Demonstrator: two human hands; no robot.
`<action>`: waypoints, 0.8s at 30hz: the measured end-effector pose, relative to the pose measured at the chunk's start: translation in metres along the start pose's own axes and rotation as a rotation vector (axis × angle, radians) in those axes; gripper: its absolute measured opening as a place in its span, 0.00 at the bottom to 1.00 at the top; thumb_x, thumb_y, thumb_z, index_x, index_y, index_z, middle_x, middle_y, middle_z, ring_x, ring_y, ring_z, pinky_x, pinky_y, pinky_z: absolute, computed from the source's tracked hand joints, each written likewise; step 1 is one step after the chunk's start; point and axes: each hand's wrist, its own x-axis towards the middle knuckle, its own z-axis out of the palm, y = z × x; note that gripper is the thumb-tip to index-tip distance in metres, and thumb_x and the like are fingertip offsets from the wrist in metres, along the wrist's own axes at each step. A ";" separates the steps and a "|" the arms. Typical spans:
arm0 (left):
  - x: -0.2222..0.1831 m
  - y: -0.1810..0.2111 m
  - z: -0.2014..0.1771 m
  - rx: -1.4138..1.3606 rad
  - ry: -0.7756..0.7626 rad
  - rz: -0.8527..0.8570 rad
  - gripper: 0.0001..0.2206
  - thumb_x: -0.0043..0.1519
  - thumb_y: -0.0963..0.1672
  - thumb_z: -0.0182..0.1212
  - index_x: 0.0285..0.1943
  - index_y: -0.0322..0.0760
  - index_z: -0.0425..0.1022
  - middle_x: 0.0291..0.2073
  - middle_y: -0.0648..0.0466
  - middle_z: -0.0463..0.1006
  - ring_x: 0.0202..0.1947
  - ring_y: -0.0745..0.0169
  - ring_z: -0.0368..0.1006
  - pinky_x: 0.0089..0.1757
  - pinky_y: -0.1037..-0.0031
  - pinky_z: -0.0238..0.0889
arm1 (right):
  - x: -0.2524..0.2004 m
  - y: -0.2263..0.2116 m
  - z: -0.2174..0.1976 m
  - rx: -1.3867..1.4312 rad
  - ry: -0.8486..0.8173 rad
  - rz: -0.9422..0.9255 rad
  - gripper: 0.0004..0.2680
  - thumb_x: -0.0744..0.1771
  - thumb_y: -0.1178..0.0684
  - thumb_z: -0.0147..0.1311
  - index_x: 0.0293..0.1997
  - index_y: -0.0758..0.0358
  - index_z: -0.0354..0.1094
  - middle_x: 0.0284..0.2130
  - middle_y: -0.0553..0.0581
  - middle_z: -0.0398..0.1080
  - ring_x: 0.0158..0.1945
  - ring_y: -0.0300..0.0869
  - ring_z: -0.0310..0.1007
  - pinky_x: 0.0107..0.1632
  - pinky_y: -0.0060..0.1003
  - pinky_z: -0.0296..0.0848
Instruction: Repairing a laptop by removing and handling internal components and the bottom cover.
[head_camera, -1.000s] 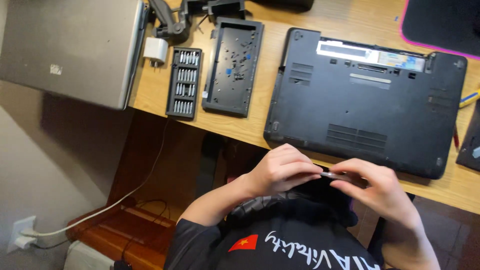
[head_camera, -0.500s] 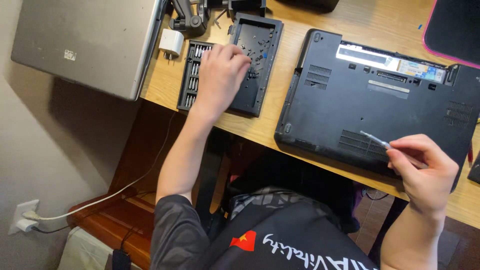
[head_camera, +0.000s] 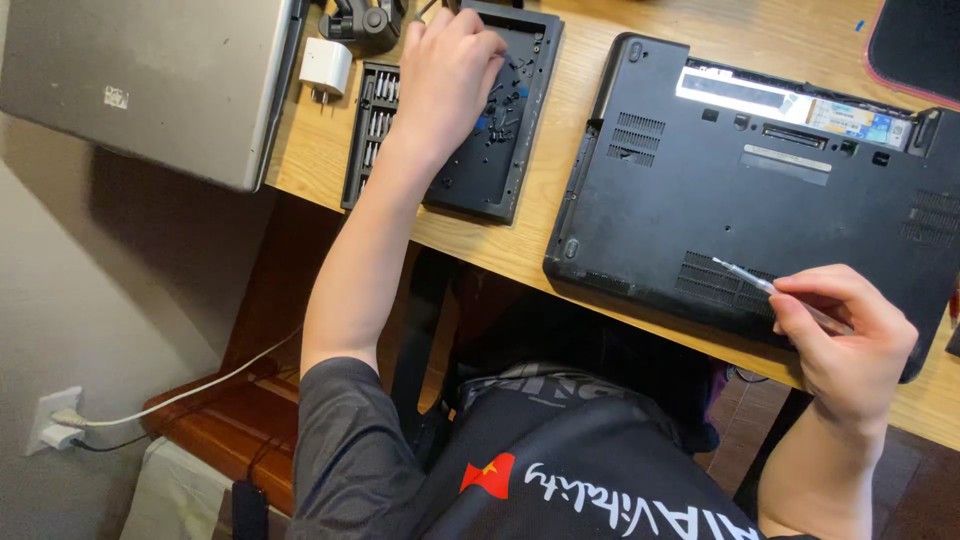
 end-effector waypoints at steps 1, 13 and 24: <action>0.004 0.003 -0.001 0.012 0.021 0.023 0.04 0.62 0.43 0.70 0.43 0.41 0.83 0.39 0.57 0.75 0.46 0.56 0.70 0.48 0.62 0.58 | 0.001 -0.002 0.001 -0.022 -0.002 -0.006 0.02 0.71 0.68 0.58 0.46 0.73 0.71 0.39 0.56 0.72 0.35 0.32 0.71 0.40 0.22 0.69; 0.027 0.021 0.010 0.030 -0.013 0.100 0.04 0.56 0.44 0.72 0.35 0.41 0.83 0.35 0.55 0.75 0.43 0.53 0.70 0.42 0.61 0.58 | 0.005 -0.011 0.006 -0.072 0.041 0.027 0.02 0.69 0.67 0.60 0.44 0.72 0.73 0.37 0.55 0.73 0.34 0.32 0.71 0.39 0.22 0.69; 0.025 0.055 -0.026 -0.068 0.078 0.041 0.03 0.59 0.41 0.69 0.38 0.37 0.79 0.34 0.52 0.77 0.43 0.50 0.73 0.45 0.60 0.63 | 0.007 -0.001 0.003 0.017 0.061 -0.001 0.05 0.67 0.66 0.59 0.45 0.70 0.72 0.39 0.52 0.71 0.41 0.32 0.71 0.45 0.23 0.71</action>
